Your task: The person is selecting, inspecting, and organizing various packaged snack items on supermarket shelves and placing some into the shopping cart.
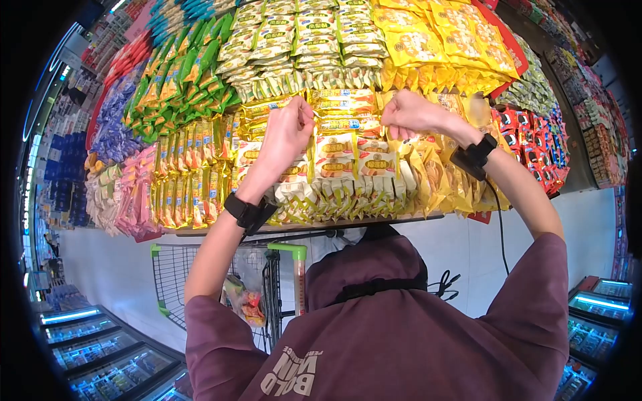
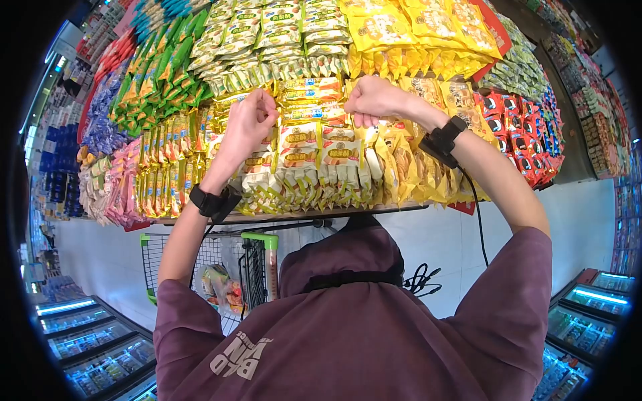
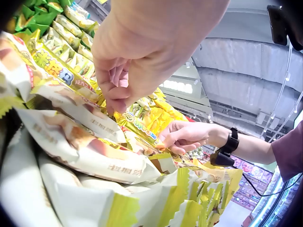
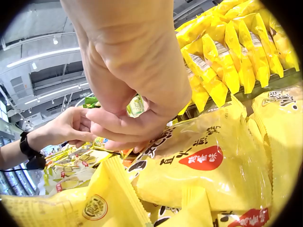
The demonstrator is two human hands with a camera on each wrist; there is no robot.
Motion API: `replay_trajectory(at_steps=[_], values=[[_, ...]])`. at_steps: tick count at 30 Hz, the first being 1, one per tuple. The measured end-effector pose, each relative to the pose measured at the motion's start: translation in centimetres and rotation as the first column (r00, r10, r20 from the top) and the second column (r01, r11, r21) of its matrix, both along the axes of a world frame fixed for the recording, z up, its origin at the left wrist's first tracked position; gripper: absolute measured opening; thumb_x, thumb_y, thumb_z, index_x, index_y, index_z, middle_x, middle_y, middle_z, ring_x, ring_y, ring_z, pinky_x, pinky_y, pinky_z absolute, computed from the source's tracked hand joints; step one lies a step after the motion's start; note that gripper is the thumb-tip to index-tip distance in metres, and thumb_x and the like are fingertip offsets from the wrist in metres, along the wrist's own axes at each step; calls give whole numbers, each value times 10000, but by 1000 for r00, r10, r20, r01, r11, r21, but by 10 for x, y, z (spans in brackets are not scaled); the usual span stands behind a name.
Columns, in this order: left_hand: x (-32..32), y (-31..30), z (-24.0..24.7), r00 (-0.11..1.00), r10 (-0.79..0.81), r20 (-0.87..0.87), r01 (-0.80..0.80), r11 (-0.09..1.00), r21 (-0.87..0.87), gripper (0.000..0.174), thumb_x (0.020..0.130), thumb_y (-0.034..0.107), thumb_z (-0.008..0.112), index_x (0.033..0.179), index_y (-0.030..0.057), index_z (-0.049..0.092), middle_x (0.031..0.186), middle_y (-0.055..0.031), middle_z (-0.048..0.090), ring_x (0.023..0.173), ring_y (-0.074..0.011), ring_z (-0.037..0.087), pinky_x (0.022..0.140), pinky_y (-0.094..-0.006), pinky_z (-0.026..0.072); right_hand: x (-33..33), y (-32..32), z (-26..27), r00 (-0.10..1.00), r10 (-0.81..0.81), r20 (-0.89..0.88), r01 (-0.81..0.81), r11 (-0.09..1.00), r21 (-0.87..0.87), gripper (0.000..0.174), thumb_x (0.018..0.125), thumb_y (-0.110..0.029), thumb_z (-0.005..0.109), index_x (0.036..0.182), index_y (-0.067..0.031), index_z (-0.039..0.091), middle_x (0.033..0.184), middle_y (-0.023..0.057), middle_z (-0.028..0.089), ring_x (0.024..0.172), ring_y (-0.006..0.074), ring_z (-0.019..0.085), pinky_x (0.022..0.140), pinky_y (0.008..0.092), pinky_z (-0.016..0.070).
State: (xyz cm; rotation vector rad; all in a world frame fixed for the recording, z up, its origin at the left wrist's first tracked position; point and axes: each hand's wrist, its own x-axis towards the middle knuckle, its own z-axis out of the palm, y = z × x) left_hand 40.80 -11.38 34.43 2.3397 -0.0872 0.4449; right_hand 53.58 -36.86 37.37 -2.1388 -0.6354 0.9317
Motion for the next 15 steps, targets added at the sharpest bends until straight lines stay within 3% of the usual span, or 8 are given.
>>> replay_trajectory(at_steps=[3,6,7,9,12,13,15], values=[[-1,3,-1,1000,-30,3,30,999,35,106,827,17,695,846,2,591,751,-92,657,549,-137,610,527,-287,481,-6,2,5,999,22,26,-21,1000,-21,172,875,-138,610,841,26,648,643,89,660,483,107,583,444,252,465],[-4,-1,2,994,-40,102,23,988,155,121,821,48,712,850,4,603,819,-104,663,522,-165,597,537,-307,495,-17,1,18,989,-12,147,18,999,-40,188,867,-171,653,902,8,607,626,109,653,487,157,598,474,302,484],[-6,-5,6,993,-48,104,27,981,195,130,820,71,719,862,5,614,845,-108,665,565,-189,607,575,-323,505,-18,3,17,940,67,335,-53,997,-51,208,863,-185,670,914,2,595,632,120,653,506,189,610,499,326,492],[-10,-15,12,992,-64,106,33,962,272,159,818,115,734,884,8,636,897,-117,667,650,-238,626,652,-356,525,-20,7,15,721,207,661,-179,978,-111,257,854,-213,705,939,-12,570,645,142,653,544,254,635,550,373,507],[-5,-19,10,943,-231,241,122,911,393,202,822,173,743,926,19,663,935,-124,671,833,-300,617,783,-404,511,-37,16,17,610,329,721,-295,939,-178,312,822,-242,741,929,11,594,720,193,644,759,380,664,703,483,529],[-4,-21,10,958,-243,155,168,907,386,194,823,167,739,940,26,675,936,-134,674,942,-325,586,840,-428,488,-42,19,19,549,393,737,-302,916,-264,298,818,-222,741,945,8,600,822,189,670,814,393,663,694,484,533],[-3,-19,9,961,-248,127,174,891,420,178,824,158,732,925,22,678,930,-134,675,914,-325,587,822,-428,493,-40,23,11,487,393,780,-339,908,-246,268,824,-193,727,948,10,603,833,191,669,817,392,665,691,482,535]])
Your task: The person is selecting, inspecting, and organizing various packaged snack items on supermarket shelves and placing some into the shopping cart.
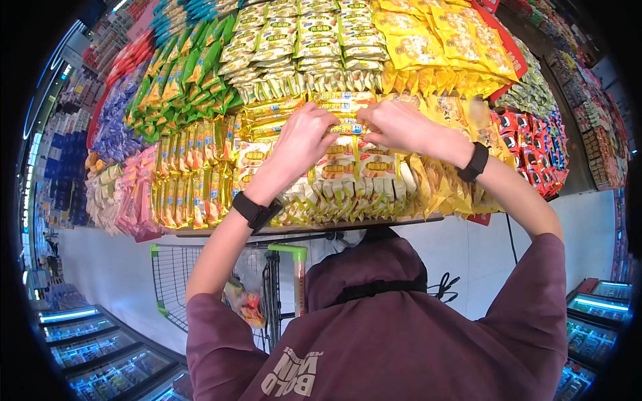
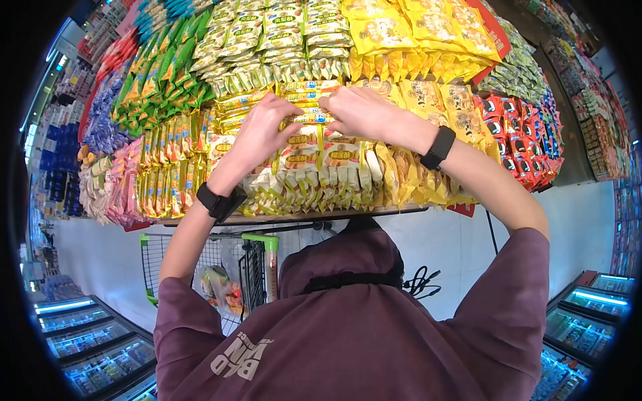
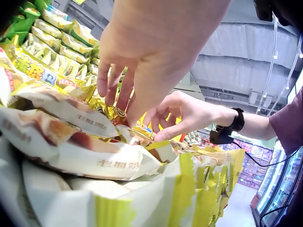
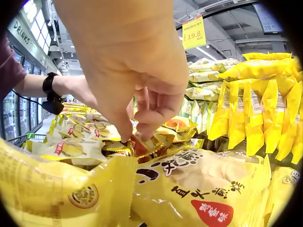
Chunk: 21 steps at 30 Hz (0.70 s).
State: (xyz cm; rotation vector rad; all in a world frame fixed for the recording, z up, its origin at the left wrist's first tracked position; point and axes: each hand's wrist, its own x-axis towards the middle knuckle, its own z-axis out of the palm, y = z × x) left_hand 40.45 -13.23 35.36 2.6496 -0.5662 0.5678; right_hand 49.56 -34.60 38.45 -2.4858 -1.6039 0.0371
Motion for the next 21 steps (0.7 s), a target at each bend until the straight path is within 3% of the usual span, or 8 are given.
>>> replay_trajectory(at_steps=[7,10,13,17,19,21], values=[[2,6,-4,999,22,-44,-22,1000,3,139,822,136,724,872,11,685,875,-132,667,884,-330,586,800,-439,501,8,5,-16,997,76,19,-78,993,89,234,835,-168,690,952,3,581,836,188,658,773,401,637,664,482,509],[1,6,-4,1000,15,-20,-15,1000,14,149,825,126,721,916,15,679,881,-133,659,868,-339,592,806,-445,501,1,3,1,997,71,23,-72,997,27,238,844,-146,691,985,21,596,847,196,660,808,397,659,679,475,534],[-13,-1,2,998,42,55,-40,998,-49,191,833,133,716,976,19,664,913,-137,657,873,-346,603,801,-448,506,-11,-4,20,999,23,-42,-19,995,102,206,852,-133,674,970,15,591,861,197,657,806,401,653,669,468,525],[-59,-18,22,997,29,77,-22,996,-84,223,812,89,740,1006,26,653,904,-135,654,857,-322,630,725,-412,513,-39,-26,40,996,81,-35,-70,965,253,179,838,-90,644,976,6,583,863,183,638,777,405,635,658,465,512],[-93,-27,21,997,47,66,-37,988,-148,185,801,64,755,955,25,659,812,-117,649,750,-304,636,672,-392,506,-69,-40,52,988,84,-127,-47,962,269,182,826,-65,626,989,-1,576,875,173,624,761,403,623,653,462,507],[-133,-32,23,995,69,-70,-81,981,-174,126,791,55,767,845,17,660,720,-106,633,653,-297,622,620,-390,500,-98,-47,56,968,150,-202,-91,957,275,189,803,-47,624,980,0,577,906,158,613,801,375,625,667,441,519]])
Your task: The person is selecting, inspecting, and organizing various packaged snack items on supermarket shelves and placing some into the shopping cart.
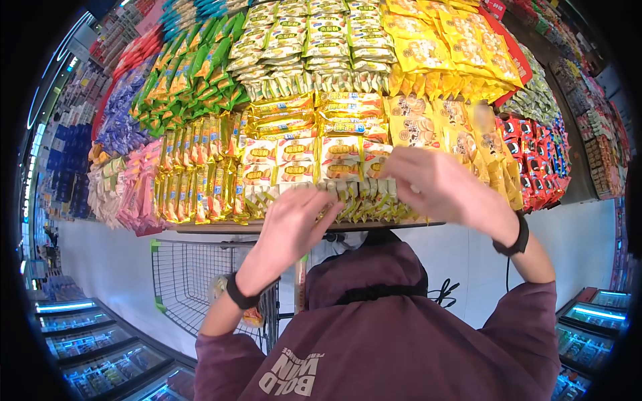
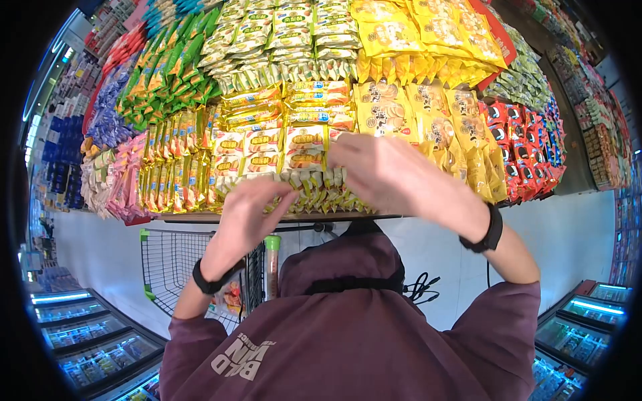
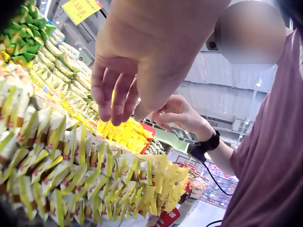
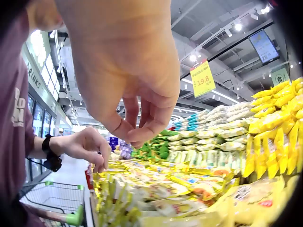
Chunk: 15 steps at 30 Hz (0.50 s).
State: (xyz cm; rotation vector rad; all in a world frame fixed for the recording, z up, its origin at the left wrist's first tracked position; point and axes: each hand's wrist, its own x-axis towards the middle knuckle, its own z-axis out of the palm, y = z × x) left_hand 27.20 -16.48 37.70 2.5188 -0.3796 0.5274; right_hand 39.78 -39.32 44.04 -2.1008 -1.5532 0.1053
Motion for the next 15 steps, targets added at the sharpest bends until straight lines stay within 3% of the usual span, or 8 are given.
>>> replay_trajectory(at_steps=[2,4,6,8,10,13,14,15], values=[[-34,3,-9,981,67,-181,-63,998,24,168,820,111,752,746,5,645,695,-121,630,632,-316,619,600,-406,494,-26,-3,-10,995,92,-34,-93,995,-23,205,789,-38,621,988,-5,590,947,136,607,853,335,626,704,409,529],[-67,11,-12,863,180,-472,-102,977,186,302,864,248,726,726,-10,649,739,-164,647,676,-337,642,597,-431,495,-48,1,-35,977,212,-14,-212,975,-64,232,782,-39,617,1013,-15,613,999,108,606,920,283,626,763,365,538],[-101,17,-28,734,251,-631,-79,954,288,388,860,328,720,680,-5,634,686,-189,619,663,-377,636,588,-465,490,-65,11,-66,940,326,-103,-337,934,-115,251,792,-46,604,1038,6,612,1078,110,608,1015,260,610,826,358,538],[-133,17,-57,622,323,-713,-68,930,362,444,846,391,726,664,-4,635,652,-211,606,661,-406,634,595,-484,493,-78,25,-99,905,408,-125,-425,885,-190,272,809,-41,588,1073,19,600,1172,151,596,1042,289,610,852,390,533],[-161,14,-94,549,386,-741,-74,906,417,475,822,438,744,678,-5,651,637,-231,607,672,-422,636,618,-488,503,-94,44,-149,862,484,-151,-500,860,-103,375,817,-31,581,1189,13,554,1344,207,514,1069,328,608,860,426,530],[-175,4,-132,451,243,-859,-226,962,154,486,805,443,761,709,-22,662,665,-229,640,708,-420,651,648,-473,516,-120,66,-198,806,539,-244,-566,823,-54,514,833,-27,572,1336,-25,472,1479,235,377,1081,362,604,871,445,527],[-159,-4,-110,313,238,-919,-250,955,162,415,832,373,753,787,-33,679,753,-192,702,718,-347,693,654,-415,528,-122,67,-202,789,556,-262,-594,799,-93,555,827,-14,575,1367,-42,449,1500,235,344,1084,370,603,874,443,528],[-165,-7,-115,320,154,-935,-389,921,19,379,837,342,754,822,-30,684,760,-158,713,715,-292,699,646,-389,524,-125,67,-203,770,572,-282,-622,772,-131,599,821,0,578,1397,-58,426,1520,234,311,1087,379,602,877,441,528]])
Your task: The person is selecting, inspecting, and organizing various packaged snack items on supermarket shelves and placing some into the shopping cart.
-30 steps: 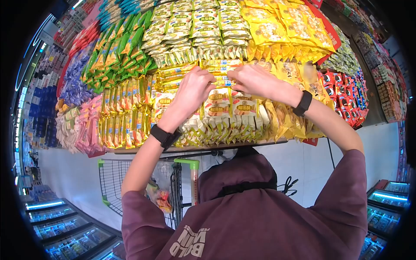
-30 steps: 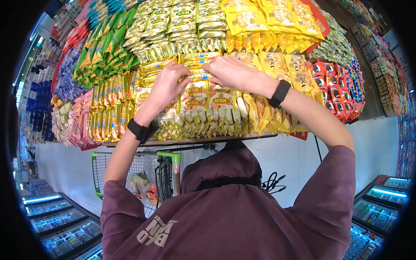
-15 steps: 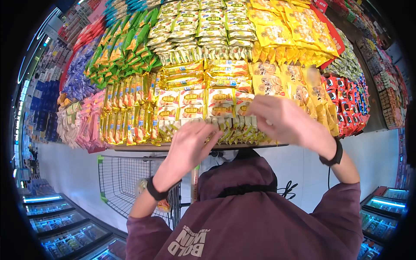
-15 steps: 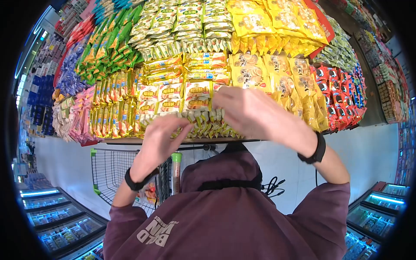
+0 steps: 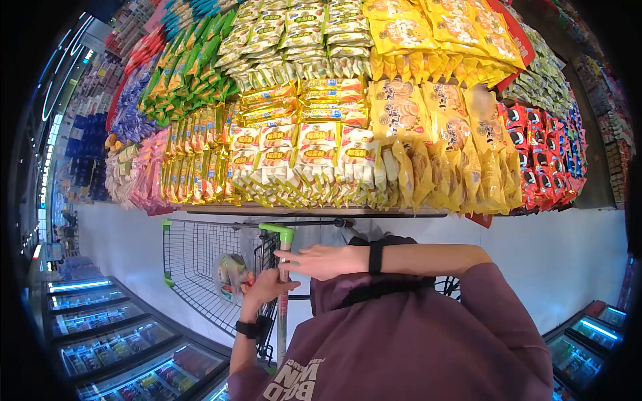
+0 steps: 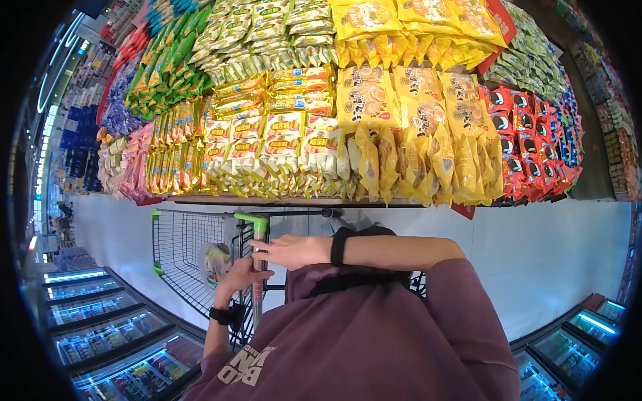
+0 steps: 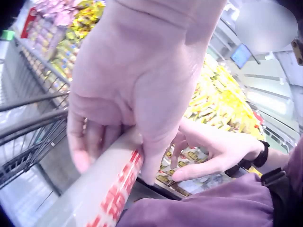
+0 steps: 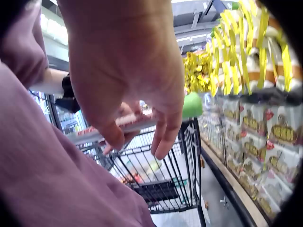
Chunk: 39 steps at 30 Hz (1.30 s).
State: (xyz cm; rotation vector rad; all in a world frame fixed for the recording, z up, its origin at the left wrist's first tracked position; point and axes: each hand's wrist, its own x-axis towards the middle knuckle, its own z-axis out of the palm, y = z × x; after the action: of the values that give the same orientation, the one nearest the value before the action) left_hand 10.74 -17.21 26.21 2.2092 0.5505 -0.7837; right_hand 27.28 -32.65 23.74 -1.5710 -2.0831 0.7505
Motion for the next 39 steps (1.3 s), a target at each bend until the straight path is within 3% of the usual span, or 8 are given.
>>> replay_trajectory(at_steps=[1,4,7,10,19,25,33,39], values=[[-7,-1,-8,989,148,26,-143,980,-140,345,841,311,754,856,-27,689,767,-124,725,712,-238,705,638,-364,521,-4,1,-4,999,39,4,-38,998,-43,644,815,13,581,1428,-75,404,1541,234,277,1090,387,601,880,439,529],[-16,-8,-18,969,236,69,-226,965,-131,306,847,277,752,890,-19,692,754,-96,722,687,-185,684,633,-339,519,-22,11,-48,996,-79,29,72,982,174,696,767,28,636,1418,-92,421,1474,214,345,1080,355,599,803,440,524],[-15,-12,-17,993,105,46,-111,981,157,348,835,337,763,876,0,688,687,-136,679,671,-265,679,643,-368,524,-31,12,-57,990,-136,-44,142,959,247,559,733,10,670,1259,-67,498,1375,177,423,1040,332,586,778,428,515],[-24,-10,-31,993,67,95,-88,967,239,393,819,381,773,859,2,678,653,-153,650,663,-319,670,622,-409,509,-30,5,-57,981,-169,-97,190,941,279,504,735,13,656,1210,-63,507,1356,167,434,1044,337,591,776,430,533],[-16,-53,-13,982,59,178,-112,945,306,446,823,422,752,808,-11,647,680,-197,650,672,-390,652,651,-458,508,-35,-26,-56,959,-247,-137,281,882,378,437,759,-10,633,1186,-69,564,1334,139,481,1012,325,623,790,412,559],[-17,-68,-20,972,78,220,-116,979,166,486,819,461,741,797,-14,642,665,-195,646,658,-406,646,634,-469,502,-29,-50,-48,959,-236,-159,279,886,370,367,768,-22,614,1125,-82,555,1238,112,495,1047,308,617,787,418,562],[-41,-70,-21,872,-127,472,-23,954,298,589,868,576,629,756,-2,659,648,-241,613,681,-450,630,630,-496,517,-9,-65,-33,976,-214,47,193,942,276,276,880,-239,657,1141,-148,648,1208,67,617,889,260,686,745,363,569],[-92,-17,-37,794,260,550,-363,928,84,341,927,321,647,849,-7,698,724,-231,647,720,-404,651,650,-448,509,-2,-70,-17,948,-283,-143,299,949,99,399,783,-157,775,1176,-145,702,1248,40,655,898,203,691,694,317,566]])
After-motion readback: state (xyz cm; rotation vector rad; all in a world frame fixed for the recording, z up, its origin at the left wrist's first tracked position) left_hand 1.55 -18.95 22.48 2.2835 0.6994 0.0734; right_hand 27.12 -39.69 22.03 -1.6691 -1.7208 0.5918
